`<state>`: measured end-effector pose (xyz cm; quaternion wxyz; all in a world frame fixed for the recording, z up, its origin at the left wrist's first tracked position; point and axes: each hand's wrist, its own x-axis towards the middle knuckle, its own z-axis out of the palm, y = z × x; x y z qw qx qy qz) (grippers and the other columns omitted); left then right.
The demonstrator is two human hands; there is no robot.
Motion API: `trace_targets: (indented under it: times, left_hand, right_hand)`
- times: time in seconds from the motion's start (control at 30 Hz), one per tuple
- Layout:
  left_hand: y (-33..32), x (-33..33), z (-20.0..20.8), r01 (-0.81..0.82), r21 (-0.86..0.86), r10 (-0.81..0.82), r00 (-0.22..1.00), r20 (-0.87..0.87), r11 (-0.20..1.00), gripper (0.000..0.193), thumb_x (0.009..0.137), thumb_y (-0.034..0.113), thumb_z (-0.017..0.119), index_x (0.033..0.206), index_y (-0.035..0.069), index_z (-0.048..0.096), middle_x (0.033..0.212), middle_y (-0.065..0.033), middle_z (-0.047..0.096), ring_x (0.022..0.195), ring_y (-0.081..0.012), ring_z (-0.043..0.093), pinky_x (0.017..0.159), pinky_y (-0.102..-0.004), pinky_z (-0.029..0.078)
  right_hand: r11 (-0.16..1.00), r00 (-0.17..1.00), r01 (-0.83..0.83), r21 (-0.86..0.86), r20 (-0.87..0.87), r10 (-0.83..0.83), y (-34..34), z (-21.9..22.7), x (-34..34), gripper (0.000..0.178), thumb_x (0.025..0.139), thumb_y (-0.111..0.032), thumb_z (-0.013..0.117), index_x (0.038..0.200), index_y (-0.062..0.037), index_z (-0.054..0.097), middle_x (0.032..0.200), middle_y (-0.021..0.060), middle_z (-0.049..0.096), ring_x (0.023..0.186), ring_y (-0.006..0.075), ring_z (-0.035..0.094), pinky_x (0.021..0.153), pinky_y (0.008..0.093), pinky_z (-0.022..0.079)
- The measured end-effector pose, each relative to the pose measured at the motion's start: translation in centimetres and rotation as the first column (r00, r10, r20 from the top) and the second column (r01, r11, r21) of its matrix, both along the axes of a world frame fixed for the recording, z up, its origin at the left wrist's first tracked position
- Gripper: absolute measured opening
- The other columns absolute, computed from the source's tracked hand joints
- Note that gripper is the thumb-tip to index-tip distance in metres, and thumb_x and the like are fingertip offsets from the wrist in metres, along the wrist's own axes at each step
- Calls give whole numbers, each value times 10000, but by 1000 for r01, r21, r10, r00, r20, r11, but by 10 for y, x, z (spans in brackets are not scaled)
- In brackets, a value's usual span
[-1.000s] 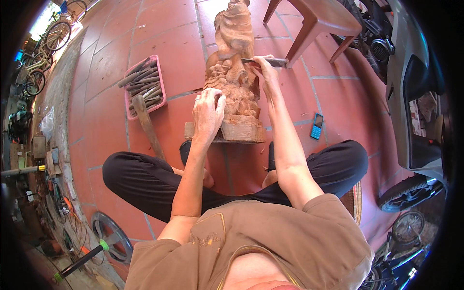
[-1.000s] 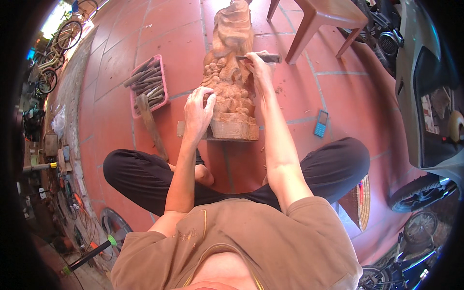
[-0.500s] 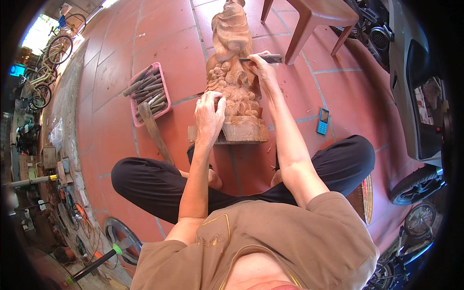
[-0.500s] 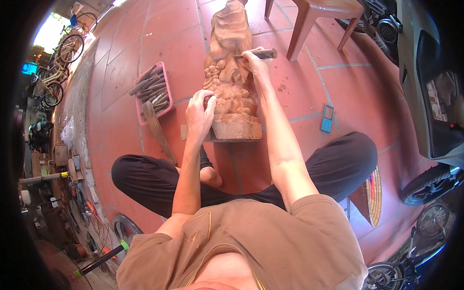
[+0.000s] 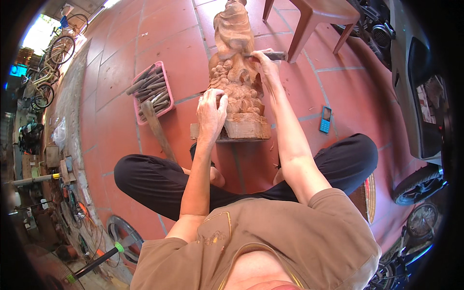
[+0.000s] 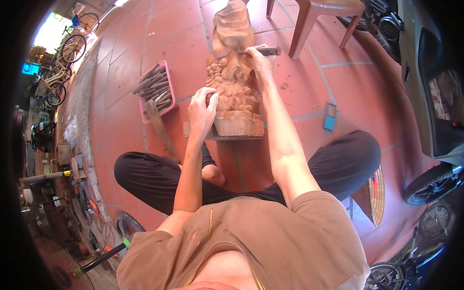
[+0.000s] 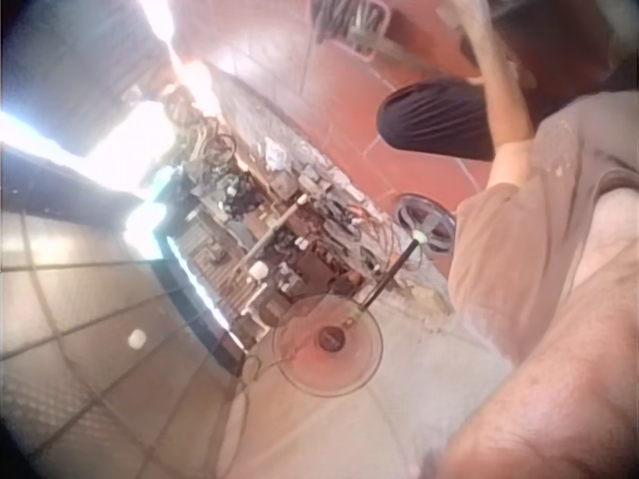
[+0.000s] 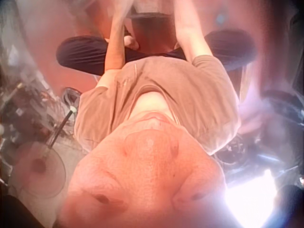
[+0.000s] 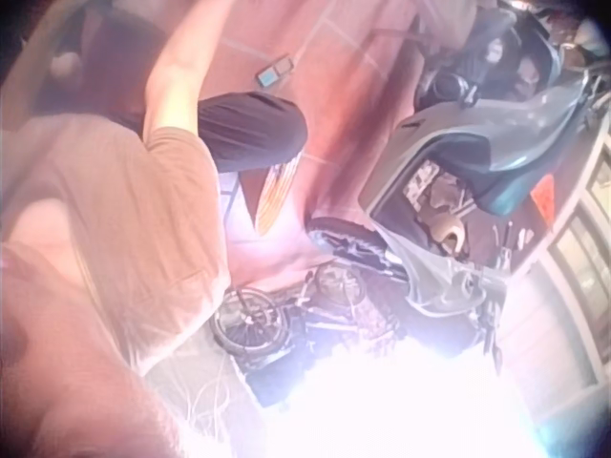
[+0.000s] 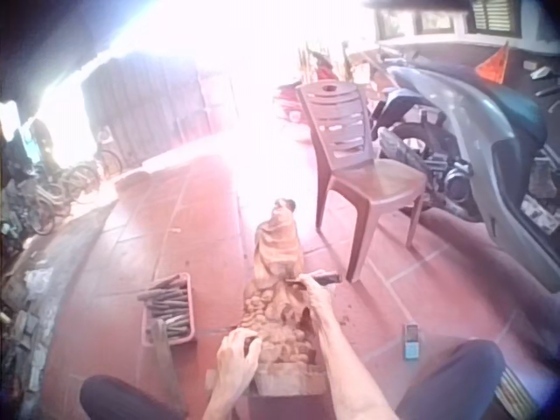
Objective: The person carves a wooden sculpture using a chisel and mallet. They repeatedly strike the chisel to shape the wood, focusing on refining the surface details of the figure.
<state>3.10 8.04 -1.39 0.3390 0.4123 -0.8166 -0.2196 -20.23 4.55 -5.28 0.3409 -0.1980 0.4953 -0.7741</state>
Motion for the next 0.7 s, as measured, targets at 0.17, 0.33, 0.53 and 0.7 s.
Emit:
trace_targets:
  times: [0.17, 0.33, 0.53, 0.7]
  left_hand:
    - [-2, 7, -1, -13, -21, 13, 1000, 12, 1000, 168, 894, 169, 621, 988, 30, 632, 982, -138, 654, 920, -318, 632, 804, -403, 492]
    - [-1, 2, 1, 11, -2, -11, 1000, 3, 1000, 171, 893, 169, 622, 991, 29, 633, 990, -146, 654, 924, -327, 632, 803, -406, 492]
    - [-1, -1, 0, 22, -12, -22, 1000, 7, 1000, 179, 895, 171, 621, 997, 25, 634, 998, -148, 656, 917, -334, 632, 801, -409, 492]
    - [0, 7, 0, -27, 39, 27, 1000, 9, 999, 165, 894, 180, 624, 986, 42, 625, 997, -145, 653, 954, -366, 599, 849, -448, 471]
  right_hand:
    - [997, 997, -78, -1, -31, 78, 39, 12, 13, 69, 804, -7, 683, 779, 0, 619, 758, 95, 671, 633, 172, 679, 630, 279, 548]
    - [989, 998, -7, -149, 57, 15, 13, 3, 2, 73, 819, -15, 704, 835, 6, 637, 771, 91, 677, 664, 158, 674, 701, 270, 552]
    - [994, 986, -36, -102, 159, 52, -9, -13, 4, 80, 850, -11, 685, 868, -6, 607, 831, 85, 669, 748, 156, 674, 717, 276, 561]
    - [975, 975, -220, -16, -36, 220, 37, 5, -7, 77, 837, -52, 683, 823, -17, 615, 815, 94, 685, 705, 164, 682, 724, 284, 557]
